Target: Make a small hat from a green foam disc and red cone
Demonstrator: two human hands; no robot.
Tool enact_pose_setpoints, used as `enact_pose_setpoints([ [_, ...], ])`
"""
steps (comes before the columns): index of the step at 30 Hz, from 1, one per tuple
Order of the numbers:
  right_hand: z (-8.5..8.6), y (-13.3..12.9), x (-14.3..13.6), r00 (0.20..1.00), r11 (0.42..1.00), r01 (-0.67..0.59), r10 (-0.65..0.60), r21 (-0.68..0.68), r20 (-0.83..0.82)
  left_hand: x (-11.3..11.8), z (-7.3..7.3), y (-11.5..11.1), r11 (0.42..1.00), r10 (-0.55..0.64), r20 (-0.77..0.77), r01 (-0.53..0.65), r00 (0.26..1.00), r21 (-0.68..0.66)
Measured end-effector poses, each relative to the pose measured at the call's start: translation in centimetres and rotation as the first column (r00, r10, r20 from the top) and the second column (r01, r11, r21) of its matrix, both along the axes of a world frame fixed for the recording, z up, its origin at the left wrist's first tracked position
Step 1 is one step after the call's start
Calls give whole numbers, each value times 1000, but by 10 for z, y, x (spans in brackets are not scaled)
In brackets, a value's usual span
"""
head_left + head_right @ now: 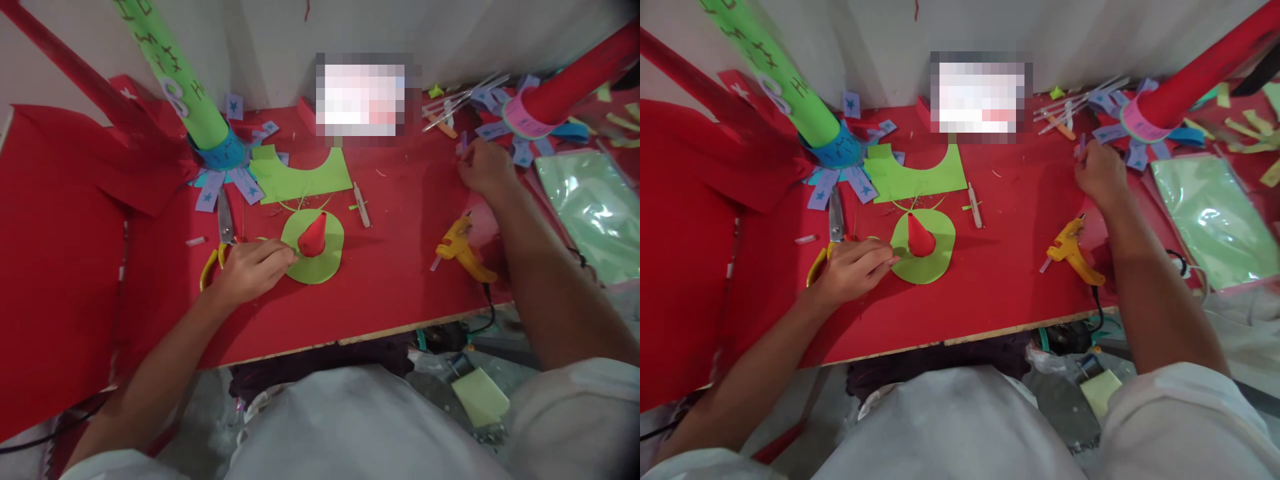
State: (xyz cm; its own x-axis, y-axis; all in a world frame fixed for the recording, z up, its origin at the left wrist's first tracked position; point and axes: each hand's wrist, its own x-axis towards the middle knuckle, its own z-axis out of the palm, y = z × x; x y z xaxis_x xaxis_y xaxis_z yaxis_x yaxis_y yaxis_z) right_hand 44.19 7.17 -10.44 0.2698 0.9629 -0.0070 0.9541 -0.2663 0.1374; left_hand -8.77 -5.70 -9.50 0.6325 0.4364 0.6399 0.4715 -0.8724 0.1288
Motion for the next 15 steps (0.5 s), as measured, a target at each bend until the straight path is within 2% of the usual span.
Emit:
enact_pose_setpoints([
  [3,3,-5,-17,983,999,-48,50,16,-174,0,0,0,1000,-15,-12,16,1000,18],
  [7,8,-21,-45,951,986,-168,166,17,-261,0,0,0,999,-30,-13,30,999,26],
  [15,12,-76,-103,796,914,-403,371,39,-478,1,2,0,999,-24,-17,25,1000,22],
])
